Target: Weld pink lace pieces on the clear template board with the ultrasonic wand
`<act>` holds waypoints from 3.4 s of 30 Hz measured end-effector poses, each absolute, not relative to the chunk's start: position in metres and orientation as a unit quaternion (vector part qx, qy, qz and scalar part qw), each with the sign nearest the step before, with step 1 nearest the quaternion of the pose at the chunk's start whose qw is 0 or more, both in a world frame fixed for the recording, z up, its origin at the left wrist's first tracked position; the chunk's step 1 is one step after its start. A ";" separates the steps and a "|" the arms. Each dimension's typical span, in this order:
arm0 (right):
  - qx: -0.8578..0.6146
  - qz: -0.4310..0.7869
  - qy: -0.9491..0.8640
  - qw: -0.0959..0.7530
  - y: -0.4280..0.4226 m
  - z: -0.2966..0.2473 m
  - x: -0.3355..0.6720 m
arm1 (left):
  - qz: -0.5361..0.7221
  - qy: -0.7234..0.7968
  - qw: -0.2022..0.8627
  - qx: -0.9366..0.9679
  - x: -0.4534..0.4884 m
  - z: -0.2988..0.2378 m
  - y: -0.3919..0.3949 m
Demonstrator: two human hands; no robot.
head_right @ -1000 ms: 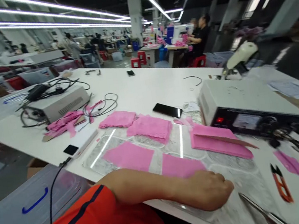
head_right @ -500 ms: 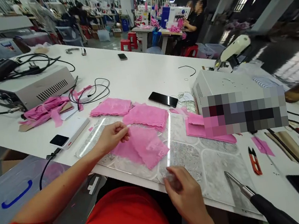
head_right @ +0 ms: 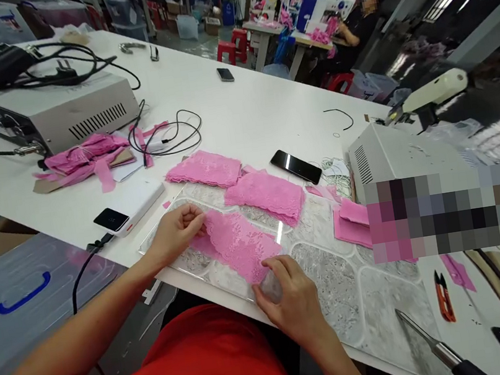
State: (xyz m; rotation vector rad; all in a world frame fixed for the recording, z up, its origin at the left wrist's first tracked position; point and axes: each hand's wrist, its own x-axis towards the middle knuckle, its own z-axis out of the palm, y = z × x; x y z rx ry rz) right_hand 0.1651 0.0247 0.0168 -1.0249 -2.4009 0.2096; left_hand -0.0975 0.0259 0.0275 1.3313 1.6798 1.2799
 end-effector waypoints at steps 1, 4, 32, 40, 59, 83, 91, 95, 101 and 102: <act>-0.370 0.077 -0.889 0.257 0.024 0.017 0.162 | 0.478 0.650 0.292 0.514 -0.100 0.026 0.022; -0.343 0.077 -0.897 0.266 0.023 0.013 0.155 | 0.445 0.676 0.210 0.548 -0.104 0.024 0.011; -0.272 0.168 -0.907 0.276 0.042 0.006 0.163 | 0.253 0.542 0.036 0.801 -0.153 0.011 -0.013; -0.362 0.281 -0.864 0.210 0.133 0.062 0.135 | 0.232 0.598 0.165 0.749 -0.179 0.058 0.067; -0.281 0.226 -0.876 0.320 0.234 0.039 0.037 | 0.223 0.583 0.028 0.781 -0.260 0.052 0.125; -0.323 0.303 -0.848 0.291 0.197 0.018 0.130 | 0.151 0.513 0.120 0.836 -0.119 0.032 0.138; -0.324 0.302 -0.844 0.301 0.200 0.018 0.130 | 0.195 0.515 0.171 0.817 -0.123 0.034 0.144; -0.323 0.275 -0.849 0.315 0.201 0.021 0.131 | 0.230 0.529 0.177 0.797 -0.124 0.043 0.148; -0.337 0.173 -0.864 0.333 0.185 0.029 0.118 | 0.286 0.532 0.174 0.778 -0.115 0.061 0.149; -0.342 0.152 -0.865 0.334 0.183 0.028 0.113 | 0.291 0.528 0.174 0.779 -0.114 0.064 0.149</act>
